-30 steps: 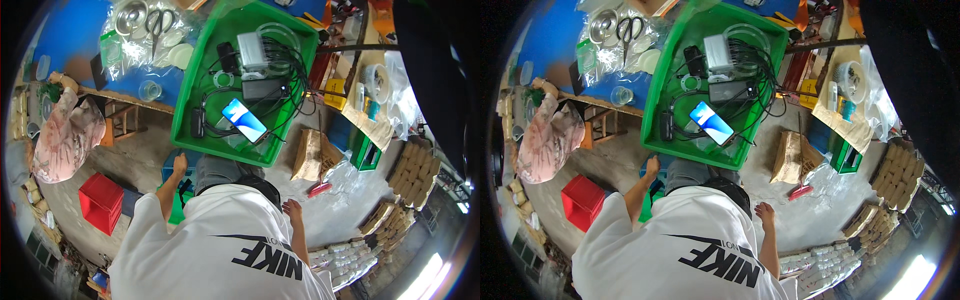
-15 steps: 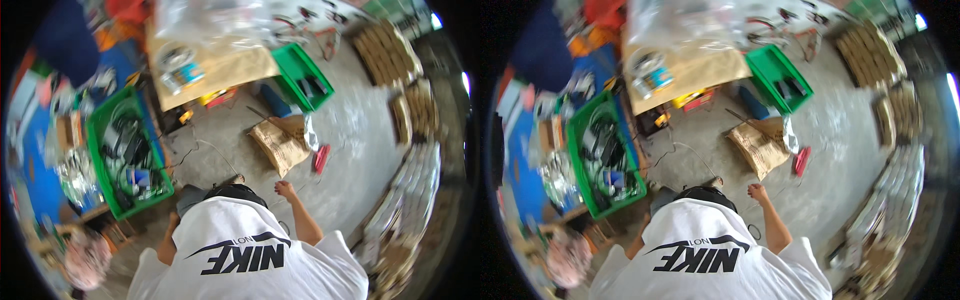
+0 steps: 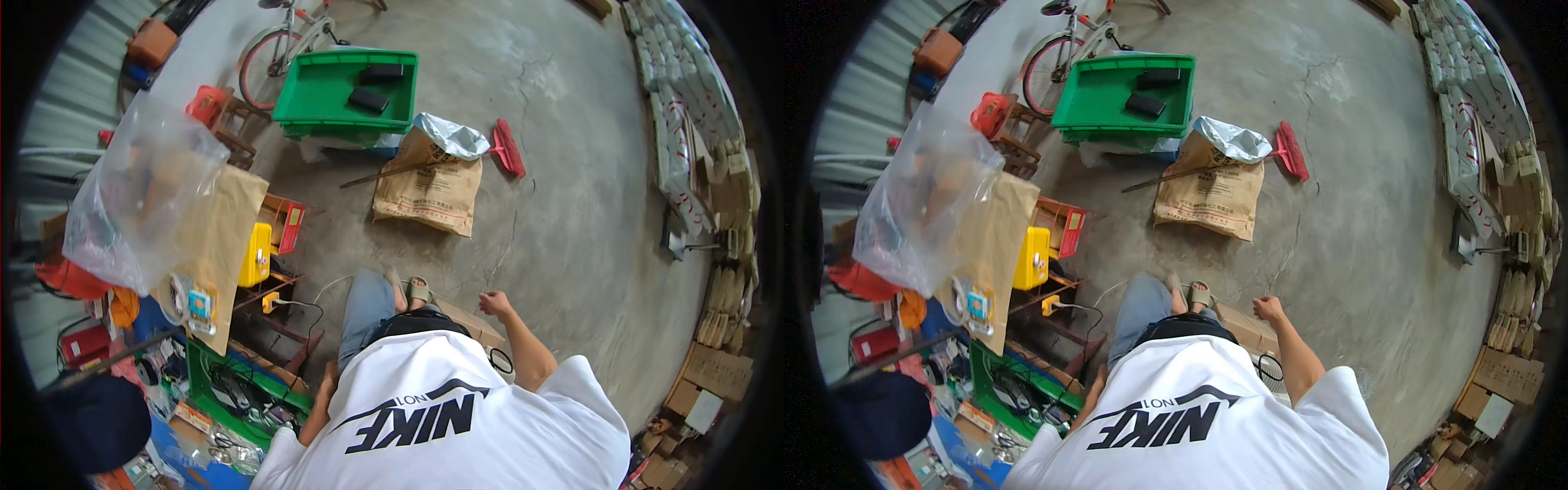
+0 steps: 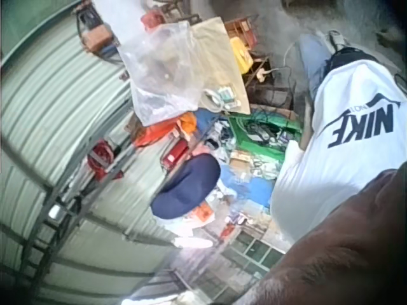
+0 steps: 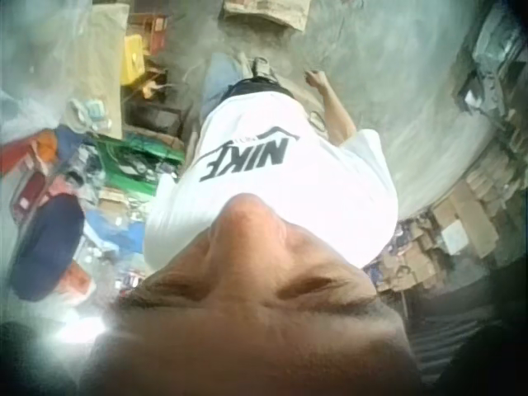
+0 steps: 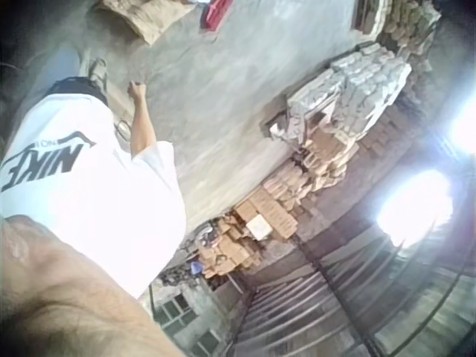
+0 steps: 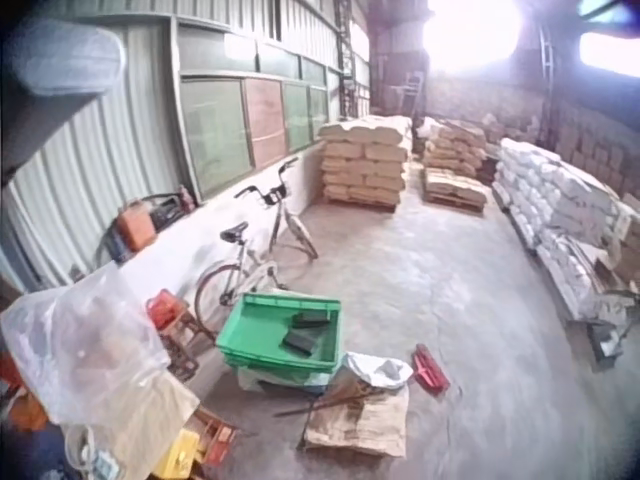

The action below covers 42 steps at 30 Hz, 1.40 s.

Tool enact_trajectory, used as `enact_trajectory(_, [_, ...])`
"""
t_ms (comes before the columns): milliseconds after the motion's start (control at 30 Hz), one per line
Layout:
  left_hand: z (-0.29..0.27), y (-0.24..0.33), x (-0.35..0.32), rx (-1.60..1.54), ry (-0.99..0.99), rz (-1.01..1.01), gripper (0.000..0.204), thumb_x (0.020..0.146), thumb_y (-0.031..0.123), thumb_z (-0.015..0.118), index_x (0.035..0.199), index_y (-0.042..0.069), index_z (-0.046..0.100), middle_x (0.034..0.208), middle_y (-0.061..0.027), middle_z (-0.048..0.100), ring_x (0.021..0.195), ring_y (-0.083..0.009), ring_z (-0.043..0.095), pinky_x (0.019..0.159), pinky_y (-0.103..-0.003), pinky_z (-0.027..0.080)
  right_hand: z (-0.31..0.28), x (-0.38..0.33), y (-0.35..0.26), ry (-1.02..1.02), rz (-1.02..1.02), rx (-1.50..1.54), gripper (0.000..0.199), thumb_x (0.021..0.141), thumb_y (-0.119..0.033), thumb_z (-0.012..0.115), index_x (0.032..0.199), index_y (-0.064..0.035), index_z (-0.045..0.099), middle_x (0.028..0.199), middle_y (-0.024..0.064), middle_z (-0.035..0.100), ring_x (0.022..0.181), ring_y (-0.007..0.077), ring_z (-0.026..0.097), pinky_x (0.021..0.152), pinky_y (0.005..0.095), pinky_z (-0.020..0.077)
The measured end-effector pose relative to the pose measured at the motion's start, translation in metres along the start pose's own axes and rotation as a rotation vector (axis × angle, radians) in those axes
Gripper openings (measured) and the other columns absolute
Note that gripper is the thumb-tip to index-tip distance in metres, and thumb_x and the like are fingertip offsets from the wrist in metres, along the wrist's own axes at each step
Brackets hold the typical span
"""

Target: The person sweeps the workshop floor using a broom, picks up a dustpan, and sweeps the collected debris into the dustpan with the broom.

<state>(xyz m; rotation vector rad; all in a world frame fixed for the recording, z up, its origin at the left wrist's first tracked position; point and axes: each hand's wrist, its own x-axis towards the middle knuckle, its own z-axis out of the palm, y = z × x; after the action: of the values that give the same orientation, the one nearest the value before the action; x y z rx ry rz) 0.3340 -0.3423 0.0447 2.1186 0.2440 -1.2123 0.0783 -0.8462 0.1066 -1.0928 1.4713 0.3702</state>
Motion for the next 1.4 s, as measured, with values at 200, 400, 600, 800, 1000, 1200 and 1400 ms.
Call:
enact_trajectory(200, [0.011, 0.169, 0.062, -0.091, -0.194, -0.040, 0.012, 0.068, 0.006, 0.047, 0.060, 0.006, 0.056, 0.060, -0.0069, 0.057, 0.051, -0.0155, 0.052, 0.045, -0.029, 0.038, -0.028, -0.005, -0.002, 0.109, 0.154, 0.144, 0.030, 0.084, -0.024, 0.058, 0.101, 0.0008, 0.058, 0.082, 0.0088, 0.062, 0.068, 0.0169, 0.060, 0.060, 0.0292, 0.0499])
enact_trajectory(400, [0.032, 0.311, 0.154, -0.114, -0.295, 0.079, 0.013, 0.064, 0.003, 0.042, 0.060, 0.005, 0.053, 0.059, -0.0069, 0.054, 0.054, -0.0132, 0.050, 0.046, -0.025, 0.039, -0.055, 0.008, -0.080, 0.199, 0.200, 0.205, 0.030, 0.085, -0.023, 0.057, 0.102, 0.0015, 0.056, 0.082, 0.0088, 0.061, 0.068, 0.0150, 0.060, 0.060, 0.0265, 0.0487])
enact_trajectory(600, [0.114, 0.395, 0.258, -0.107, -0.415, 0.225, 0.017, 0.072, 0.006, 0.040, 0.067, 0.003, 0.057, 0.061, -0.0054, 0.056, 0.052, -0.0123, 0.051, 0.046, -0.024, 0.039, -0.088, 0.098, -0.185, 0.151, -0.010, 0.325, 0.028, 0.087, -0.023, 0.055, 0.099, 0.0016, 0.056, 0.082, 0.0087, 0.062, 0.069, 0.0145, 0.060, 0.061, 0.0272, 0.0490])
enact_trajectory(800, [0.266, 0.439, 0.349, 0.024, -0.400, 0.069, 0.016, 0.082, 0.014, 0.048, 0.076, 0.004, 0.058, 0.067, -0.0022, 0.057, 0.056, -0.0088, 0.052, 0.050, -0.023, 0.042, -0.074, 0.259, -0.228, -0.071, -0.156, 0.243, 0.027, 0.087, -0.021, 0.052, 0.097, 0.0032, 0.057, 0.074, 0.0061, 0.061, 0.064, 0.0123, 0.058, 0.056, 0.0253, 0.0468])
enact_trajectory(1000, [0.438, 0.456, 0.485, 0.026, -0.442, -0.008, 0.013, 0.082, 0.015, 0.054, 0.077, 0.004, 0.058, 0.070, -0.0052, 0.058, 0.066, -0.0133, 0.056, 0.058, -0.027, 0.044, -0.075, 0.423, -0.214, -0.093, -0.023, -0.068, 0.031, 0.084, -0.023, 0.053, 0.096, 0.0050, 0.058, 0.075, 0.0100, 0.063, 0.066, 0.0146, 0.061, 0.059, 0.0270, 0.0484])
enact_trajectory(1200, [0.509, 0.430, 0.652, 0.539, 0.161, 0.385, 0.022, 0.076, 0.008, 0.053, 0.098, 0.005, 0.056, 0.090, -0.0158, 0.058, 0.086, -0.0320, 0.054, 0.075, -0.041, 0.043, -0.051, 0.484, -0.226, -0.112, -0.066, 0.140, 0.029, 0.087, -0.023, 0.053, 0.094, 0.0044, 0.057, 0.073, 0.0070, 0.060, 0.064, 0.0130, 0.058, 0.058, 0.0261, 0.0465])
enact_trajectory(1400, [0.536, 0.415, 0.746, 0.928, 0.277, 0.531, 0.039, 0.081, 0.026, 0.054, 0.115, 0.007, 0.050, 0.110, -0.0161, 0.053, 0.102, -0.0343, 0.051, 0.089, -0.044, 0.040, -0.061, 0.481, -0.184, -0.140, 0.078, 0.196, 0.028, 0.088, -0.023, 0.052, 0.095, 0.0033, 0.056, 0.073, 0.0046, 0.059, 0.067, 0.0109, 0.055, 0.059, 0.0251, 0.0459])
